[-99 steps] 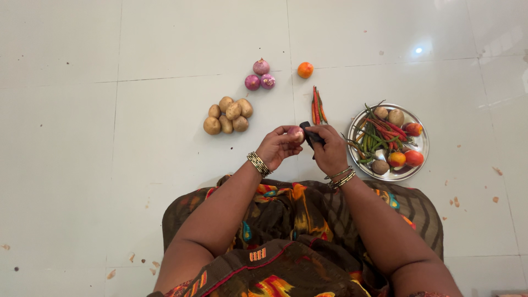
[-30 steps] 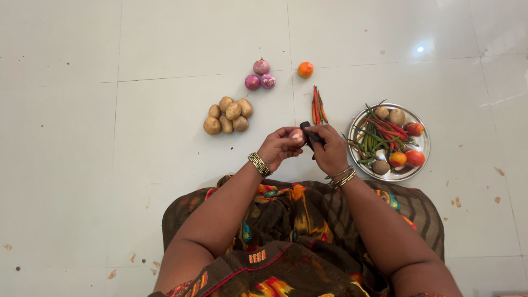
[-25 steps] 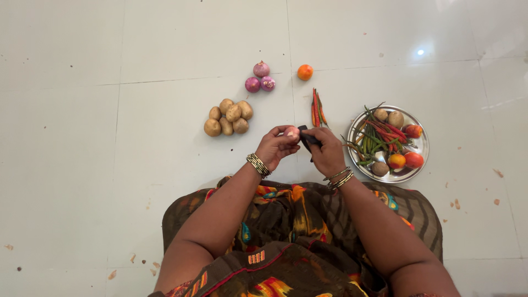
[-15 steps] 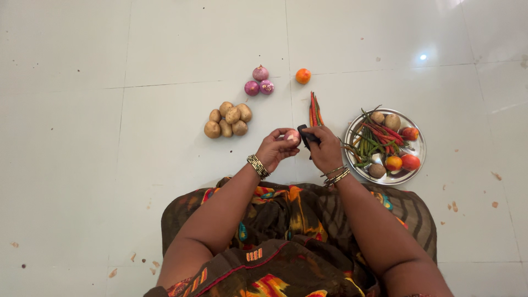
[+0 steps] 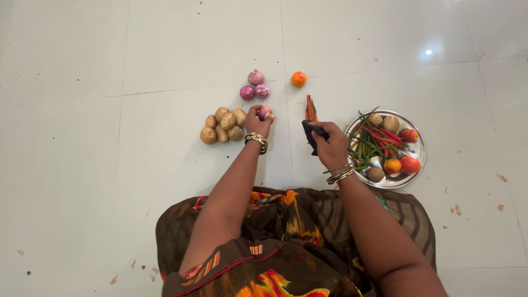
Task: The person sits on the floor and peels potatoes and green beans using a small knife. They handle the vegetables one at a time, removing the skin and placing the peeled items on a metal tray.
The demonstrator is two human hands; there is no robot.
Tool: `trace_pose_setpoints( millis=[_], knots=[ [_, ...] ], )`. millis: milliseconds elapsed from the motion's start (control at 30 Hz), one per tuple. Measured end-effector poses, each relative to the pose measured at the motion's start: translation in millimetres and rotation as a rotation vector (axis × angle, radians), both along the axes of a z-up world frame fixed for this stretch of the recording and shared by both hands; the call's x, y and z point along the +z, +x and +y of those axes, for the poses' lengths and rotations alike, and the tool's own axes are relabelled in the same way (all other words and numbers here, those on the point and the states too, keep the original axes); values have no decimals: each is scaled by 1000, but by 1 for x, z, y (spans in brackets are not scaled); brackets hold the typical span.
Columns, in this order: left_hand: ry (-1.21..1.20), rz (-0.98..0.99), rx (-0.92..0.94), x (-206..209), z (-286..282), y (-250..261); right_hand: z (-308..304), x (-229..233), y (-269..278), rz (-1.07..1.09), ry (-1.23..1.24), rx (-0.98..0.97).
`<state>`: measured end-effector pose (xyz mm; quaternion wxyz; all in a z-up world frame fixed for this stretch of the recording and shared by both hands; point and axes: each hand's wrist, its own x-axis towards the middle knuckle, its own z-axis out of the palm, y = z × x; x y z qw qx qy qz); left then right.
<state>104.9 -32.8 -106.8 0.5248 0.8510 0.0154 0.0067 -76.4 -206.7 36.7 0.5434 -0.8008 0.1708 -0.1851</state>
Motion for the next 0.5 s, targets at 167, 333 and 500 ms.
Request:
trace_pose_setpoints(
  millis=[167,333,500],
  knots=[
    [-86,81,251,-43,-24,21,-13,-4,3,-33,22,-21],
    [-175,-1,358,-70,-34,41,-28,-8,11,9,261,-100],
    [-76,-136,399,-79,-35,53,-55,-13,14,-67,502,-227]
  ],
)
